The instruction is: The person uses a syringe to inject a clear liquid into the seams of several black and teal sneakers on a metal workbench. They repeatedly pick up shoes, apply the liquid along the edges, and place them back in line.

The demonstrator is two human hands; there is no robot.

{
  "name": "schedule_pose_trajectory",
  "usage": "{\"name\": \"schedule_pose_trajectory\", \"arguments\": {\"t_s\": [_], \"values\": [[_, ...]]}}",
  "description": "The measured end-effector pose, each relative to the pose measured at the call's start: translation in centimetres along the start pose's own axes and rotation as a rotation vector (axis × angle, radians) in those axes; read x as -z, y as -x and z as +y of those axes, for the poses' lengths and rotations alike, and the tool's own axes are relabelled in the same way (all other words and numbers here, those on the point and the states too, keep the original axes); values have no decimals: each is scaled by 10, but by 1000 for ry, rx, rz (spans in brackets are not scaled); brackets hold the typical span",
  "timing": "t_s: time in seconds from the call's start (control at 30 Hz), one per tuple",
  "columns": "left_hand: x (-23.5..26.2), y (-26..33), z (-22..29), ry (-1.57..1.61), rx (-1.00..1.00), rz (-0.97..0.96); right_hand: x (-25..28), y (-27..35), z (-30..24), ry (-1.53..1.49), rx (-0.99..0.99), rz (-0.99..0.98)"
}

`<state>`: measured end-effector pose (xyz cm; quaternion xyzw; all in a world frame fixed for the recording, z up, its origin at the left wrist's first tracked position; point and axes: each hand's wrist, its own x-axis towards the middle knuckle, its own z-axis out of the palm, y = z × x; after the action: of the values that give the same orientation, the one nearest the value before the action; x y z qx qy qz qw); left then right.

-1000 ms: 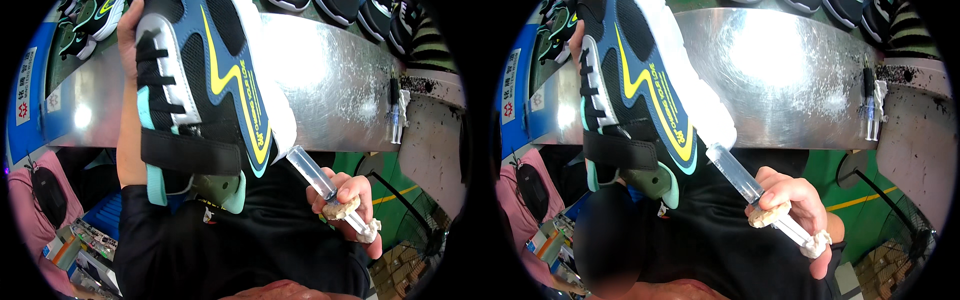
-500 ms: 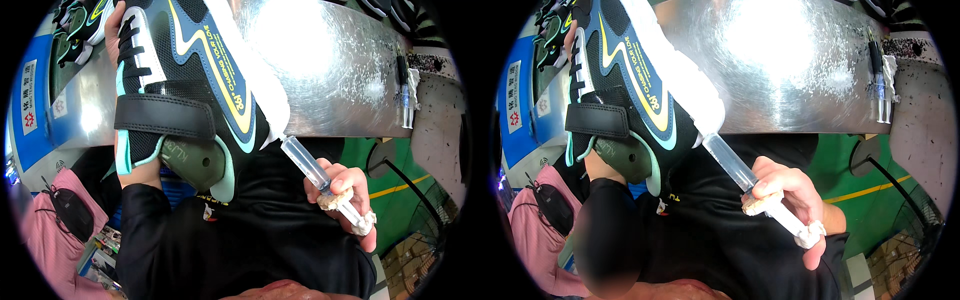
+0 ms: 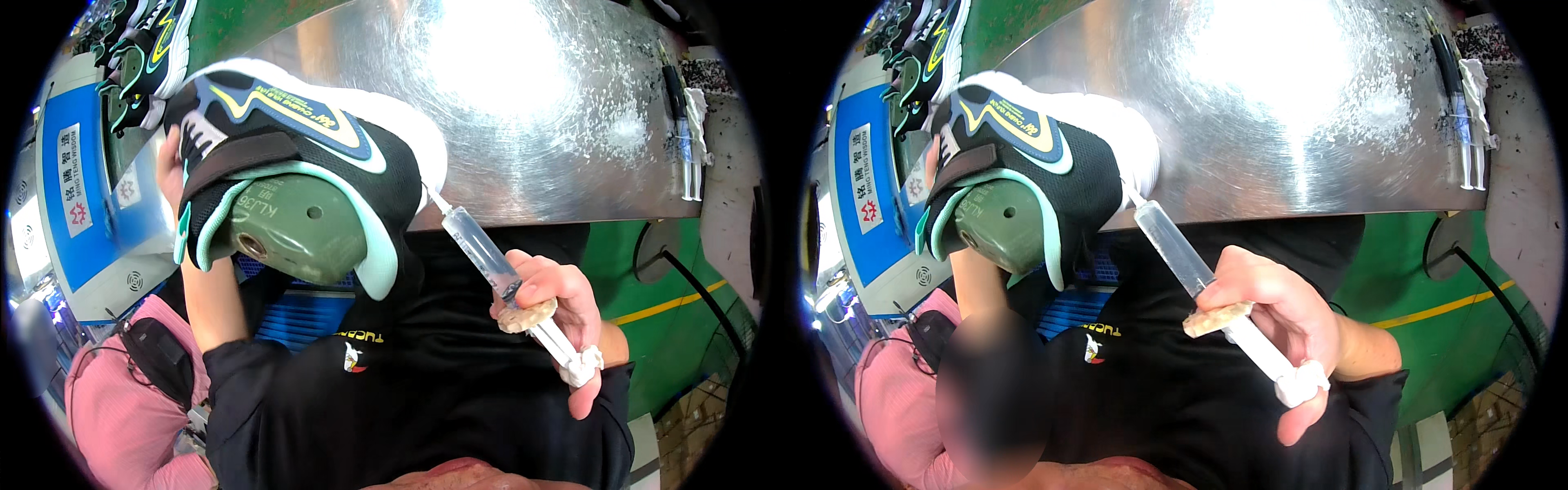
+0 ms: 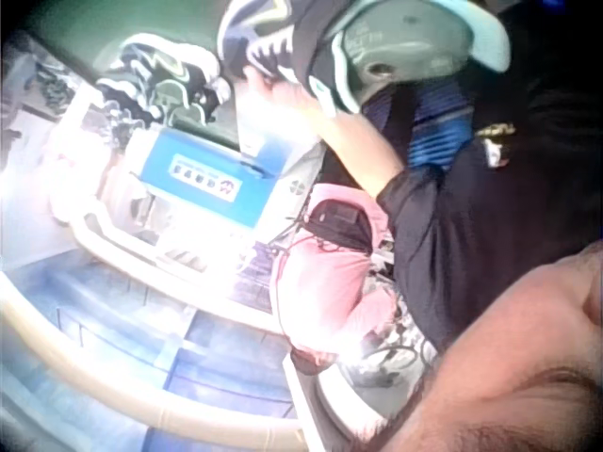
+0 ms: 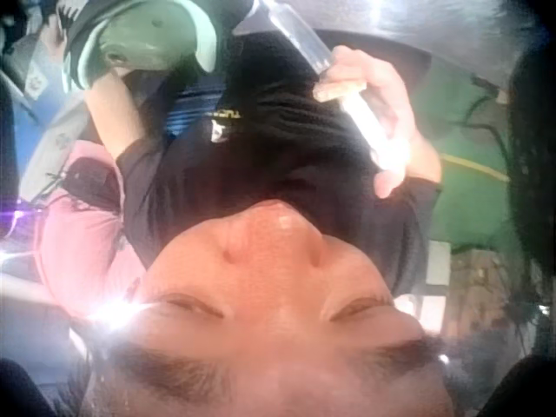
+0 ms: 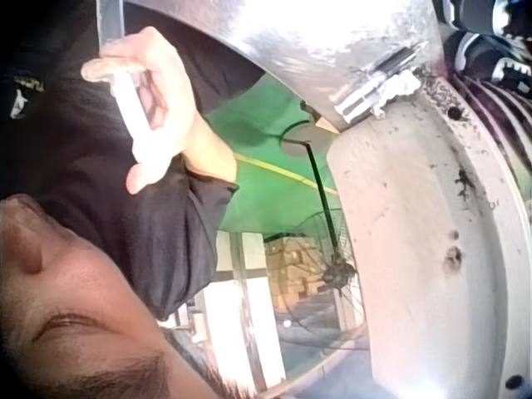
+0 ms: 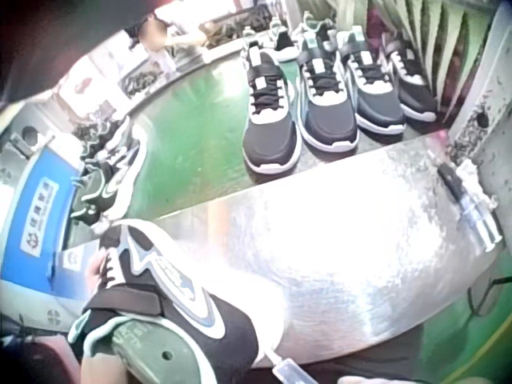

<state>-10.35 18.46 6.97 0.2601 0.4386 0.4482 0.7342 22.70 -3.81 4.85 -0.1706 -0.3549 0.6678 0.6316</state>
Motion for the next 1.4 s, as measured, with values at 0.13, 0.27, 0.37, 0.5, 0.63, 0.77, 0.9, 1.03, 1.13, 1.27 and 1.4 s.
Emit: {"name": "schedule_pose_trajectory", "arguments": {"t_s": [0.13, 0.27, 0.37, 0.5, 0.63, 0.77, 0.9, 1.03, 1.13, 1.27, 1.4], "values": [[57, 27, 7, -183, -44, 175, 12, -10, 4, 162, -3, -114], [69, 67, -2, -164, -106, 125, 13, -15, 11, 287, -18, -161], [87, 99, -12, -156, -76, 205, 11, -17, 15, 319, 23, -163], [99, 135, -25, -119, -19, 202, 6, -18, 15, 366, 13, -162], [69, 158, -48, -21, 93, 146, 5, -18, 15, 395, 28, -160], [50, 174, -71, 46, 177, -10, 2, -18, 15, 408, 47, -144], [30, 179, -92, 108, 266, 56, -2, -18, 16, 404, 61, -134], [20, 181, -104, 223, 375, -84, -7, -22, 11, 394, 39, -139], [10, 180, -112, 226, 368, -111, -11, -24, 9, 397, 37, -161], [-8, 174, -119, 241, 366, -184, -16, -28, 7, 464, 15, -189], [-17, 168, -122, 350, 440, -213, -20, -31, 3, 457, -17, -203]]}}
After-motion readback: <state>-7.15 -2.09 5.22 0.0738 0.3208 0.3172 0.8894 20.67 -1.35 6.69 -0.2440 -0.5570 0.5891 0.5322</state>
